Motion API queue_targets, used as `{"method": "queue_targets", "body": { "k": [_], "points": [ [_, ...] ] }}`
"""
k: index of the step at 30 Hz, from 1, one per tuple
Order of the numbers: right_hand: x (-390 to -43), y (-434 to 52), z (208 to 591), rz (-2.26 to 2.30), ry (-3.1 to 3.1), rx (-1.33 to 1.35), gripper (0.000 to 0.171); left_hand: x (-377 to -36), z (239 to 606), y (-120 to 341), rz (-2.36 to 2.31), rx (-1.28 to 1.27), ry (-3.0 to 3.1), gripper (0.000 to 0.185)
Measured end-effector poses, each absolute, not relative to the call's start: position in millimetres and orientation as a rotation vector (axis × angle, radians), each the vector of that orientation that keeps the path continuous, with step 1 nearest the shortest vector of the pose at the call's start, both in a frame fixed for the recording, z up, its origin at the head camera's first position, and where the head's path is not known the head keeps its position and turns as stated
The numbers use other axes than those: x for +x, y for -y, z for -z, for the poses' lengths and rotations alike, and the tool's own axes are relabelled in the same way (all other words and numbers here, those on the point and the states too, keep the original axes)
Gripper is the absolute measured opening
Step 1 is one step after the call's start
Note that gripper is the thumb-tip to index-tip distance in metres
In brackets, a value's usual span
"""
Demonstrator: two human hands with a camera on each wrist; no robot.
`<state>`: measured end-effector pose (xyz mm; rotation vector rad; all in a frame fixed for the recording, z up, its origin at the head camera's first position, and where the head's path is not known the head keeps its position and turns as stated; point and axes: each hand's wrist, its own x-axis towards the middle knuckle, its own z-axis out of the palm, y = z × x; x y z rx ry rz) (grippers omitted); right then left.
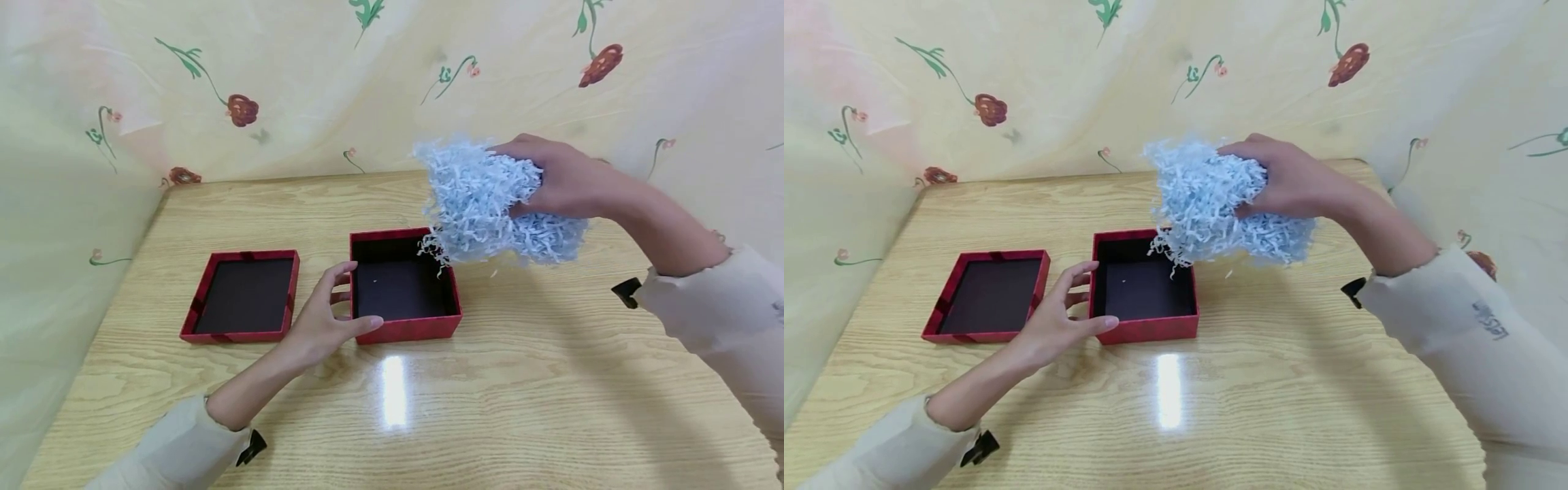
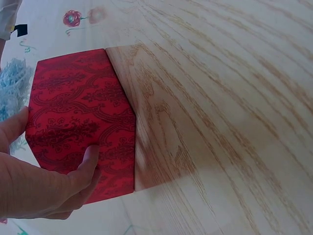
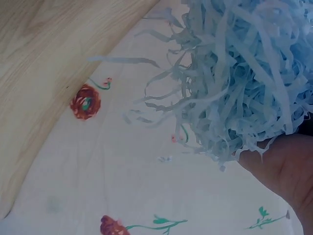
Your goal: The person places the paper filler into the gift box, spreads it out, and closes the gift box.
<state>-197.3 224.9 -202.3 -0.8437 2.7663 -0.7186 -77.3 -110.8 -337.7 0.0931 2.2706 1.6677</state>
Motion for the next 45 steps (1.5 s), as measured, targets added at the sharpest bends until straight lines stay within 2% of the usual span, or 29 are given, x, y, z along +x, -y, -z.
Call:
{"method": "queue_targets", "body": {
  "k": [15, 45],
  "points": [
    [-196, -177, 206, 0.713, -2.704, -0.925, 0.08, -77, 339, 111, -1.678, 0.102, -2.266, 0.088],
    [-184, -124, 255, 0.555, -2.697, -1.108, 0.082, -77, 337, 111, -1.693, 0.067, -2.23, 0.092]
  ]
}}
